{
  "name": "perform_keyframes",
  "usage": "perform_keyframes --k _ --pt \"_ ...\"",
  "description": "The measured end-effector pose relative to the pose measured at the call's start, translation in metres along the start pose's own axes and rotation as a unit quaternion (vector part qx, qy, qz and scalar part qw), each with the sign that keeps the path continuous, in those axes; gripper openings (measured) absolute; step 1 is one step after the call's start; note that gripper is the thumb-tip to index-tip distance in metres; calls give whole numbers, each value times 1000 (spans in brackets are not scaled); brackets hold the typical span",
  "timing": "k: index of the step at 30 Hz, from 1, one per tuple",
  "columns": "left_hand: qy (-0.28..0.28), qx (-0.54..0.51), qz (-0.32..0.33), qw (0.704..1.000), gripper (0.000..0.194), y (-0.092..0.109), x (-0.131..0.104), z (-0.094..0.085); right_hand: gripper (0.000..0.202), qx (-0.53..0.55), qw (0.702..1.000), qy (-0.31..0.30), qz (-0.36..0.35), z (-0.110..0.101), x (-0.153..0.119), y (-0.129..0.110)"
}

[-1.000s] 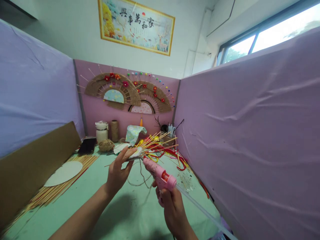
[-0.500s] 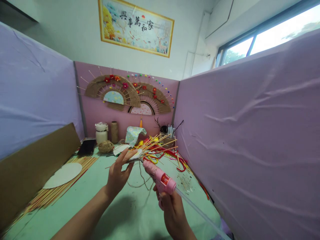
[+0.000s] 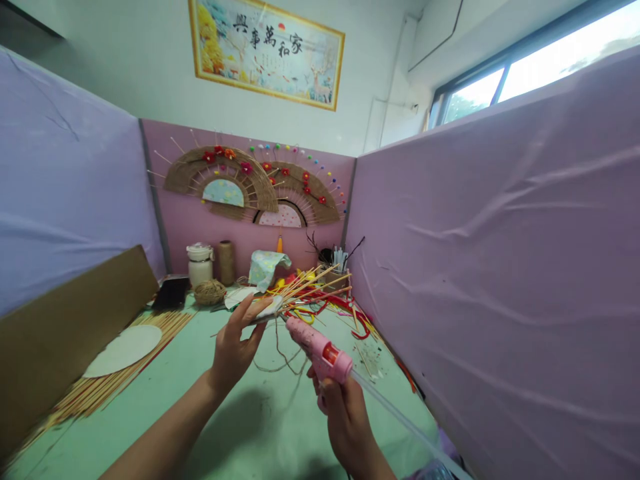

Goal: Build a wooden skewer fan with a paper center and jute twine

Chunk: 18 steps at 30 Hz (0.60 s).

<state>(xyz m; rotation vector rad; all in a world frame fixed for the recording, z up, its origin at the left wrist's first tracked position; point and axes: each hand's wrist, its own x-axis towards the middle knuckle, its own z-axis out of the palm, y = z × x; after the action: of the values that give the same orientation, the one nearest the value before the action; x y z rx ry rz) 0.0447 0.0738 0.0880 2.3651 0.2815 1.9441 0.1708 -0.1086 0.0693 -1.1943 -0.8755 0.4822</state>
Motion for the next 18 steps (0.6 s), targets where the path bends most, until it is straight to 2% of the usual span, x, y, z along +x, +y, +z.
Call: perform_keyframes --k 5,12,18 --pt "2 -6 -6 1000 68 1 0 1 53 7 999 33 -2 2 -1 0" --pt "-5 -38 -14 999 67 2 -1 2 54 -2 1000 15 -10 -3 0 9" --pt "-11 -64 -26 998 68 0 -4 4 52 -19 998 47 -24 0 -1 8"
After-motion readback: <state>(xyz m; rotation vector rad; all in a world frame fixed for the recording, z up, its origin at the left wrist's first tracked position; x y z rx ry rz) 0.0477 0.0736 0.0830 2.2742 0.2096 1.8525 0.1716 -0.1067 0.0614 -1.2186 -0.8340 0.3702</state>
